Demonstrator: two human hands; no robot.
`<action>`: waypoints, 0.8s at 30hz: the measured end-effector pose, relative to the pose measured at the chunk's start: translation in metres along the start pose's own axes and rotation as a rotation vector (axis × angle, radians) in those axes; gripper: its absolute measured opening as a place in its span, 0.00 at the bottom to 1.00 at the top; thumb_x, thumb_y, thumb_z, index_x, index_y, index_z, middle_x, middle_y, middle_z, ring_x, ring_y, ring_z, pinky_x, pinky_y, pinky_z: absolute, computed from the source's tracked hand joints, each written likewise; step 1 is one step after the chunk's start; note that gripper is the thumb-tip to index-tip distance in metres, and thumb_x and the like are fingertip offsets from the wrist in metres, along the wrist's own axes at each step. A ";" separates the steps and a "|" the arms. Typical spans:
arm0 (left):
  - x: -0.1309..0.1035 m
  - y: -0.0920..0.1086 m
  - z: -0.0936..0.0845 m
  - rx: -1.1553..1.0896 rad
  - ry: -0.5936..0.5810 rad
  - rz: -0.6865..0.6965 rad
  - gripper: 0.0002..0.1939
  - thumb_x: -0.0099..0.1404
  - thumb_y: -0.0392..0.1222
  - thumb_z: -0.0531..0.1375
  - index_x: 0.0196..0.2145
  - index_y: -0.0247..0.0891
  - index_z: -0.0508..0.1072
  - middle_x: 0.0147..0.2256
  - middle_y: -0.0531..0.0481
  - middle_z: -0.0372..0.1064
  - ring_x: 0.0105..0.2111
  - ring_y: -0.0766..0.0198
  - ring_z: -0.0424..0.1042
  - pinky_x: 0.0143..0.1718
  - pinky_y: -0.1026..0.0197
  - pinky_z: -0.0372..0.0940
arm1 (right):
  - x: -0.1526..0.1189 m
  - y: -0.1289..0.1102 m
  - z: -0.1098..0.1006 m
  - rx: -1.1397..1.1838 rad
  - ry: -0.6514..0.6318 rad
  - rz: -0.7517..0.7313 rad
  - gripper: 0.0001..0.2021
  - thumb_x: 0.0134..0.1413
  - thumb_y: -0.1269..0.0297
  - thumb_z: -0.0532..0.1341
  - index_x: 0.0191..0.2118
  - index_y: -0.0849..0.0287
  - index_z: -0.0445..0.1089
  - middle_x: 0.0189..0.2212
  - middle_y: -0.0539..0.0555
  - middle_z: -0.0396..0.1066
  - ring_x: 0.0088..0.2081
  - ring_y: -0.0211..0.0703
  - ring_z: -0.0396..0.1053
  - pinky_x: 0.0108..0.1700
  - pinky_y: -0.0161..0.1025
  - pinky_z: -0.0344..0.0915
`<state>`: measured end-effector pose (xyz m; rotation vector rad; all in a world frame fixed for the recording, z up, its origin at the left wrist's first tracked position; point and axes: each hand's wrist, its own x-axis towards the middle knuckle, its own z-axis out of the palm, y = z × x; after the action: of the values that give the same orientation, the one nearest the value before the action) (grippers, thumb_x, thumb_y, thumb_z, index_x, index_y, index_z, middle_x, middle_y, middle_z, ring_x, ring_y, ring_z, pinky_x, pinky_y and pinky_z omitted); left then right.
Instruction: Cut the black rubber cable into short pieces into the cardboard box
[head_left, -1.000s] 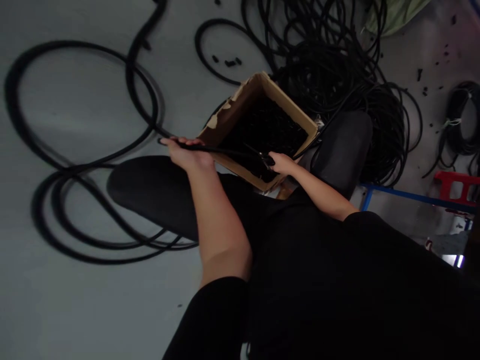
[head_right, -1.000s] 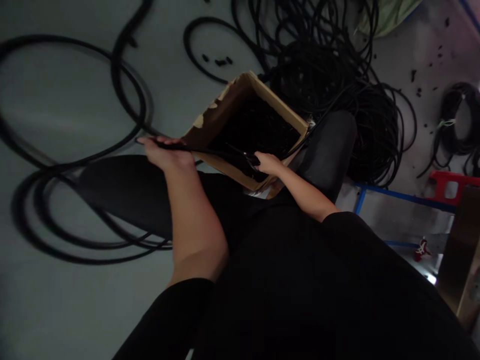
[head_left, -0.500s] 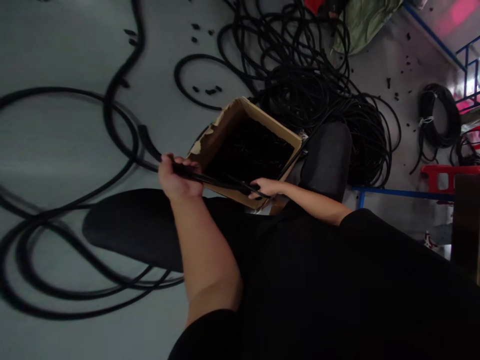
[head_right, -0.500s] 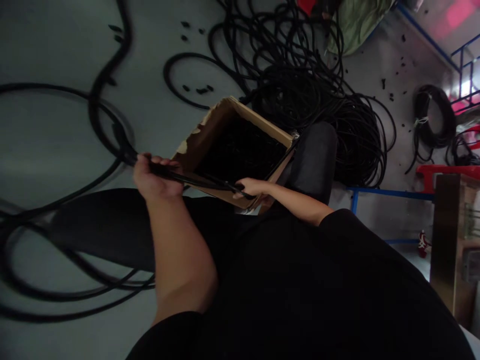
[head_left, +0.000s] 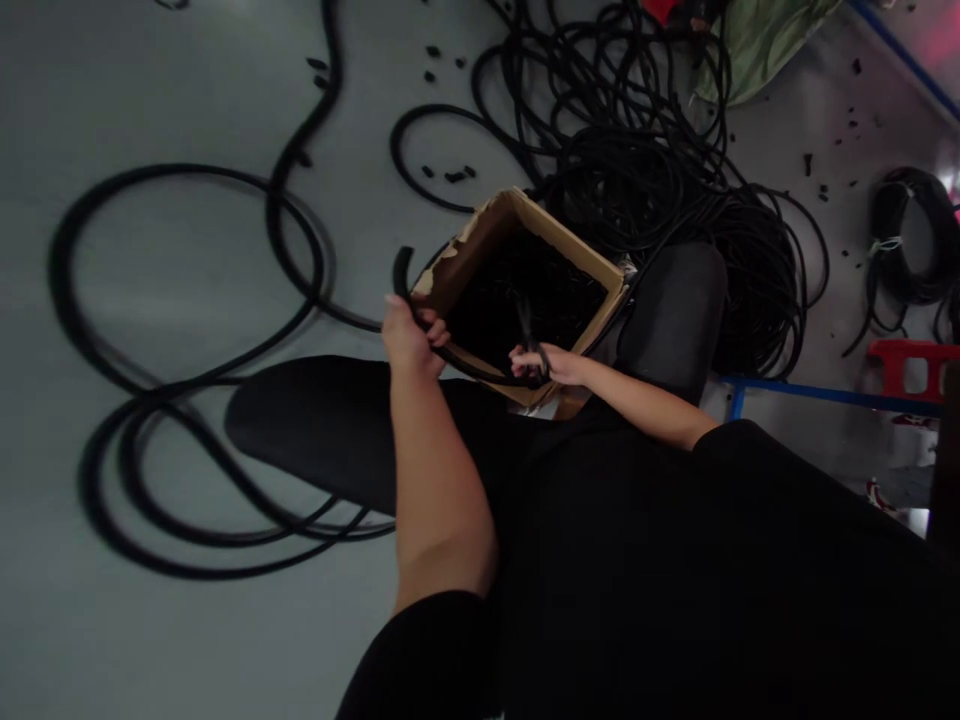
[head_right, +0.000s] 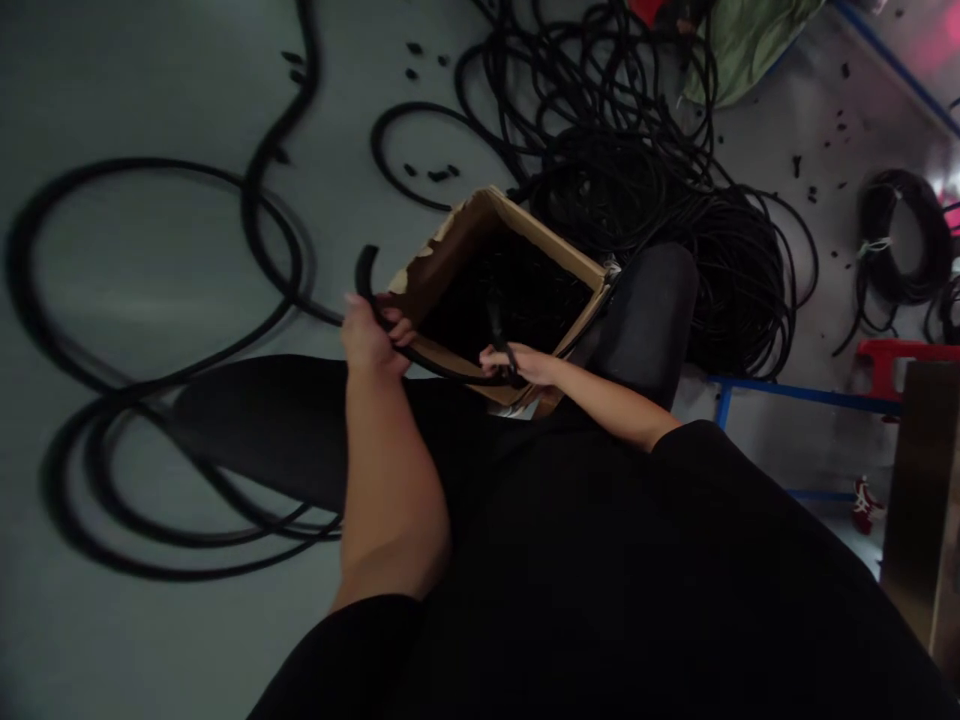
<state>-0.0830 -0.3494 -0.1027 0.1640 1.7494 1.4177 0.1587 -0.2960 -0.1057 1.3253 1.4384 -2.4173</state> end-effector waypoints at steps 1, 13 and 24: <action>-0.003 0.000 0.000 0.014 -0.007 -0.011 0.36 0.77 0.84 0.65 0.43 0.47 0.66 0.27 0.63 0.55 0.22 0.71 0.48 0.26 0.61 0.44 | 0.002 -0.004 -0.003 0.054 0.043 0.008 0.16 0.68 0.58 0.81 0.39 0.54 0.75 0.32 0.48 0.79 0.38 0.43 0.80 0.43 0.33 0.75; -0.041 -0.030 -0.013 0.317 -0.321 0.052 0.37 0.76 0.85 0.71 0.40 0.47 0.73 0.24 0.60 0.53 0.21 0.66 0.51 0.23 0.62 0.49 | -0.013 -0.040 -0.025 -0.192 -0.038 0.167 0.30 0.67 0.47 0.92 0.40 0.56 0.73 0.27 0.45 0.75 0.30 0.36 0.72 0.31 0.27 0.66; -0.022 -0.037 0.010 0.729 -0.368 0.218 0.21 0.85 0.60 0.63 0.53 0.39 0.84 0.40 0.46 0.80 0.45 0.53 0.78 0.51 0.56 0.76 | 0.003 -0.026 -0.030 -0.269 0.093 0.168 0.28 0.76 0.49 0.87 0.36 0.59 0.75 0.28 0.47 0.72 0.31 0.36 0.70 0.34 0.30 0.69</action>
<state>-0.0479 -0.3680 -0.1225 0.9640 1.8854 0.7569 0.1652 -0.2584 -0.0958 1.4427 1.5387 -2.0015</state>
